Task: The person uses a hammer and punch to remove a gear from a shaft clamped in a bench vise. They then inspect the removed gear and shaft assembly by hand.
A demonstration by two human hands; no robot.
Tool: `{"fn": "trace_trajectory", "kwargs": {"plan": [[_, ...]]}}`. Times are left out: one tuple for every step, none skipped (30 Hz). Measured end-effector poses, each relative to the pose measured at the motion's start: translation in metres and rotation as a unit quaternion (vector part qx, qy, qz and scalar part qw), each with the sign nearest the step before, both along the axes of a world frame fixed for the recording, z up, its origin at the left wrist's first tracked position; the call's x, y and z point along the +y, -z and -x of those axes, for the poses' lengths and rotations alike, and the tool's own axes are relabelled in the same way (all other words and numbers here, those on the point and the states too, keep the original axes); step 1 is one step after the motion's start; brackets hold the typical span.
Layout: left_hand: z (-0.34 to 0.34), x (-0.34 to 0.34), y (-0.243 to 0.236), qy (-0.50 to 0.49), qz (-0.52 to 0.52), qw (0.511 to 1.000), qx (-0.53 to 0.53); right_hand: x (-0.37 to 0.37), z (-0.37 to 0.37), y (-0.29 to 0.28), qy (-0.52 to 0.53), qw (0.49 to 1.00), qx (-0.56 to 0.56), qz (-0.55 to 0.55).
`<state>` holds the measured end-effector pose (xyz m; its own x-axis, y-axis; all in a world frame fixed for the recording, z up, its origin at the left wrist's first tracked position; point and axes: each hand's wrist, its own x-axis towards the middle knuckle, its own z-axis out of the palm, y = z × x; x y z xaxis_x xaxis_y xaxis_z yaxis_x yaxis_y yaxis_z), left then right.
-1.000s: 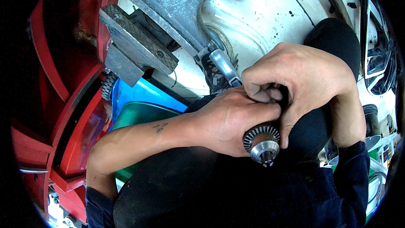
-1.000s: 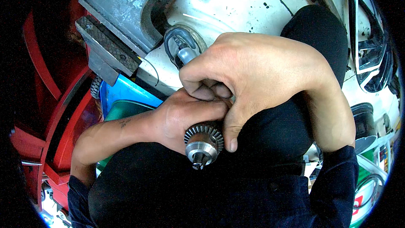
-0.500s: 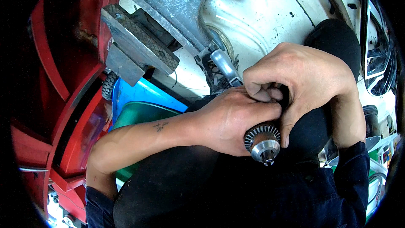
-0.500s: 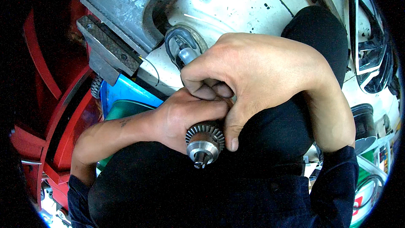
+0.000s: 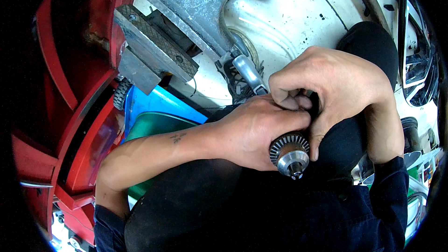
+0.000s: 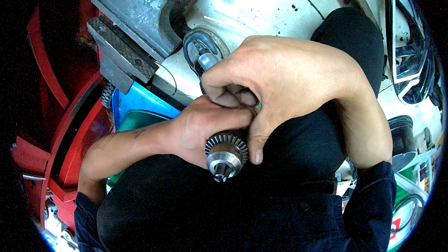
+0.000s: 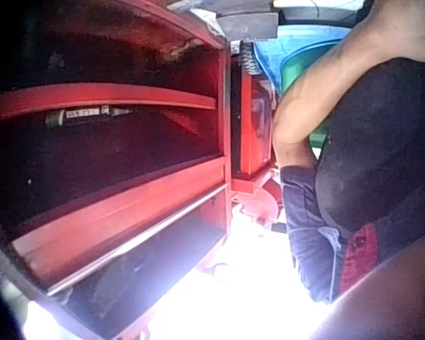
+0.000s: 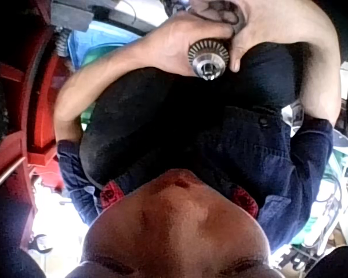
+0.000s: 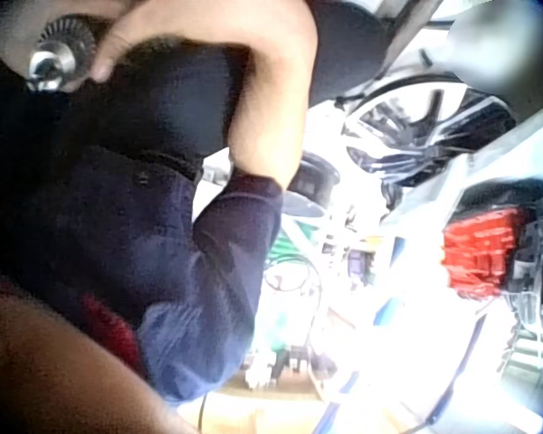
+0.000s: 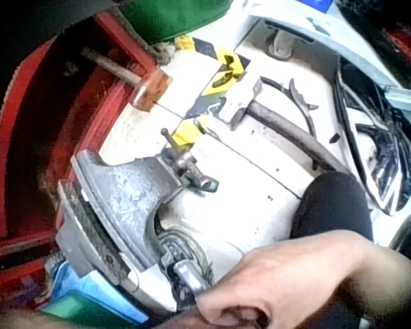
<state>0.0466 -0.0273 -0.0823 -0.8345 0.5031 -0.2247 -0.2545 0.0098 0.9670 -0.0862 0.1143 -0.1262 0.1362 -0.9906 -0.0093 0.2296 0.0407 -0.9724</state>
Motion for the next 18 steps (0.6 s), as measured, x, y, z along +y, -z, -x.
{"fn": "trace_trajectory", "kwargs": {"plan": [[0.001,-0.001,-0.001,0.004,-0.005,1.0,-0.017,0.0,0.001,-0.001,-0.005,1.0,0.001,-0.009],[0.003,-0.002,-0.002,0.007,-0.011,0.999,-0.033,0.0,0.003,-0.001,-0.009,1.0,0.002,-0.018],[0.005,-0.004,-0.003,0.011,-0.016,0.999,-0.05,0.0,0.004,-0.002,-0.014,1.0,0.002,-0.027],[0.007,-0.005,-0.004,0.017,-0.015,0.998,-0.051,0.001,0.005,-0.002,-0.005,1.0,0.003,-0.022],[0.01,-0.007,-0.004,0.023,-0.014,0.998,-0.052,0.001,0.006,-0.002,0.004,1.0,0.003,-0.017],[0.012,-0.009,-0.004,0.03,-0.013,0.998,-0.052,0.0,0.007,-0.003,0.013,1.0,0.003,-0.012],[0.014,-0.011,-0.005,0.044,-0.01,0.997,-0.059,0.0,0.008,-0.003,0.006,1.0,0.004,-0.018],[0.015,-0.013,-0.005,0.058,-0.007,0.996,-0.065,0.0,0.008,-0.004,-0.001,1.0,0.006,-0.023],[0.016,-0.014,-0.006,0.072,-0.003,0.995,-0.071,0.0,0.009,-0.005,-0.008,1.0,0.007,-0.028],[0.013,-0.014,-0.005,0.073,-0.009,0.994,-0.078,0.0,0.007,-0.004,-0.006,1.0,0.004,-0.023],[0.011,-0.013,-0.004,0.074,-0.009,0.994,-0.077,0.0,0.005,-0.003,-0.004,1.0,0.001,-0.018],[0.009,-0.012,-0.003,0.075,-0.009,0.994,-0.075,0.0,0.003,-0.003,-0.002,1.0,-0.002,-0.013],[0.007,-0.011,-0.003,0.076,-0.008,0.994,-0.075,0.0,0.002,-0.002,-0.01,1.0,0.003,-0.01],[0.008,-0.011,-0.005,0.078,-0.009,0.994,-0.075,-0.001,0.002,-0.002,-0.017,1.0,0.008,-0.008],[0.007,-0.011,-0.004,0.083,-0.008,0.994,-0.07,-0.002,0.001,-0.002,-0.024,1.0,0.012,-0.006],[0.006,-0.01,-0.003,0.086,-0.006,0.994,-0.066,-0.002,0.001,-0.001,-0.026,1.0,0.013,-0.005],[0.006,-0.009,-0.003,0.089,-0.005,0.994,-0.062,-0.002,0.001,-0.001,-0.029,0.999,0.014,-0.004],[0.006,-0.009,-0.003,0.092,-0.007,0.994,-0.064,-0.002,0.001,-0.001,-0.03,0.999,0.015,-0.003]]}}
